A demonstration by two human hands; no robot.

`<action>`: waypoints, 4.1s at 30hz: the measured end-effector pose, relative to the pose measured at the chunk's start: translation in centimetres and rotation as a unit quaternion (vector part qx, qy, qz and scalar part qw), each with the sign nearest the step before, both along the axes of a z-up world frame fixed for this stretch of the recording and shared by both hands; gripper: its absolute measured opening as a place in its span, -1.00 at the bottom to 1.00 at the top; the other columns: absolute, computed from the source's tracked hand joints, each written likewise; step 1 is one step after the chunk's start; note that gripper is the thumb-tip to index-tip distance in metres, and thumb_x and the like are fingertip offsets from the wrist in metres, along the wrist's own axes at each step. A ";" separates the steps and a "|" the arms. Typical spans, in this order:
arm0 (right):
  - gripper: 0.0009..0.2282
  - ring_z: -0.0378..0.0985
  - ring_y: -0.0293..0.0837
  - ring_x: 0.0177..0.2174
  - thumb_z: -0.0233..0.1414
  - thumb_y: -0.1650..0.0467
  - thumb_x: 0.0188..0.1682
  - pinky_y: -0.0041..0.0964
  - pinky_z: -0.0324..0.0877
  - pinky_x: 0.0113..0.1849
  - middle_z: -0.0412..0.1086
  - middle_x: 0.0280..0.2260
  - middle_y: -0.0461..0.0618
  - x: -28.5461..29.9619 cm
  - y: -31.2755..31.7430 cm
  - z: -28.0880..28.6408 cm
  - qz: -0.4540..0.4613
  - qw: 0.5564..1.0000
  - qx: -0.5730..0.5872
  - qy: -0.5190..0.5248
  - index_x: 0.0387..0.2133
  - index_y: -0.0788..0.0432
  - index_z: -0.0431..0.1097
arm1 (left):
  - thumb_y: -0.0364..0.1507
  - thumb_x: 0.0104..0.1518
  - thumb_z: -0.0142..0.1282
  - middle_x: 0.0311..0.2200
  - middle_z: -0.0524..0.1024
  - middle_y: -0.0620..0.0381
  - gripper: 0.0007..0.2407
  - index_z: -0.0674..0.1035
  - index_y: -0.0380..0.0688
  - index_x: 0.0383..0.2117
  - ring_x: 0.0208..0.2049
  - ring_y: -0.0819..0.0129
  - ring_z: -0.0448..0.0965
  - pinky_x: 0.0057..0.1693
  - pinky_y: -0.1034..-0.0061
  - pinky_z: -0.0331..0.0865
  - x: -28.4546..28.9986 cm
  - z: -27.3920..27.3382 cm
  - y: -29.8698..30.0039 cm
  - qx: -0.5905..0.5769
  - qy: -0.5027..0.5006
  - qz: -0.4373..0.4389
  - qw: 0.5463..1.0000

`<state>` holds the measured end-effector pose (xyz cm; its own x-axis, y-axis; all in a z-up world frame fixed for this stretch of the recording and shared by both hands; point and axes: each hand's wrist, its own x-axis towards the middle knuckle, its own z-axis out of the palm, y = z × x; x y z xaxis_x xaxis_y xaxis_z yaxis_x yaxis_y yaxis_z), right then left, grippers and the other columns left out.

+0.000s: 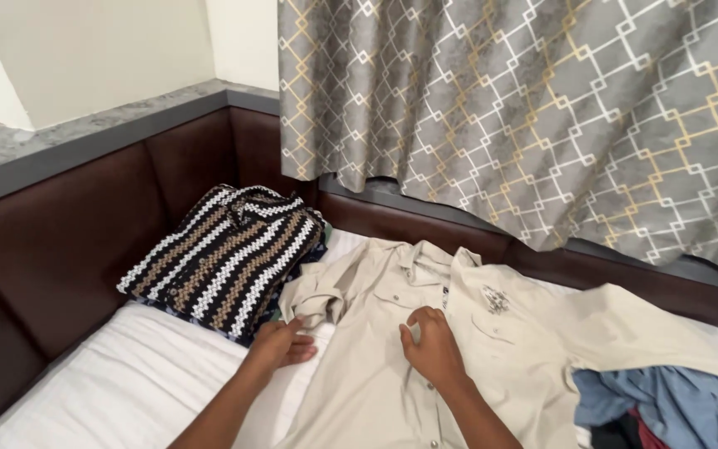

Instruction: The person folds a patterned short-sleeved shirt on a bed, smoothing the fabric and aligning the edges before placing it on a stack. They then unfold a beige long-sleeved shirt, lay it flat, and begin buttoning the front placket.

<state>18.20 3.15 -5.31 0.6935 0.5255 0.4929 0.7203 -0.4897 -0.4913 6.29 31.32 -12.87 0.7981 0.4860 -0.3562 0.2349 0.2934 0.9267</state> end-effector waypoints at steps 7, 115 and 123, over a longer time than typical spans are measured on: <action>-0.50 0.16 0.19 0.19 0.05 0.27 -0.03 -0.08 0.13 0.17 0.16 0.22 0.29 5.6 4.1 -9.2 -0.074 0.993 -0.085 -0.025 0.12 0.37 0.24 | -0.21 0.23 0.09 -0.39 0.64 -0.29 -0.56 0.55 -0.57 -0.20 -0.39 0.03 0.71 -0.23 0.33 0.66 3.3 1.4 -0.6 -0.031 0.011 0.078 0.996; -0.43 0.01 0.02 0.30 -0.05 0.16 0.01 -0.07 -0.06 0.24 0.03 0.32 0.11 4.7 4.4 -9.3 -0.126 0.985 -0.117 -0.033 0.23 0.24 0.12 | -0.63 0.04 0.06 -0.21 0.59 -0.31 -0.78 0.53 -0.31 -0.15 -0.15 -0.13 0.58 -0.03 0.13 0.41 4.6 16.3 23.7 0.653 0.003 0.047 0.755; -0.42 -0.01 0.01 0.31 -0.07 0.15 0.02 -0.09 -0.07 0.25 0.01 0.33 0.11 4.7 4.4 -9.0 -0.127 0.983 -0.127 -0.027 0.25 0.24 0.10 | -0.12 0.19 0.03 -0.30 0.68 -0.04 -0.67 0.64 -0.07 -0.18 -0.27 0.09 0.67 0.00 0.22 0.51 1.4 18.0 16.0 0.632 0.089 -0.126 0.760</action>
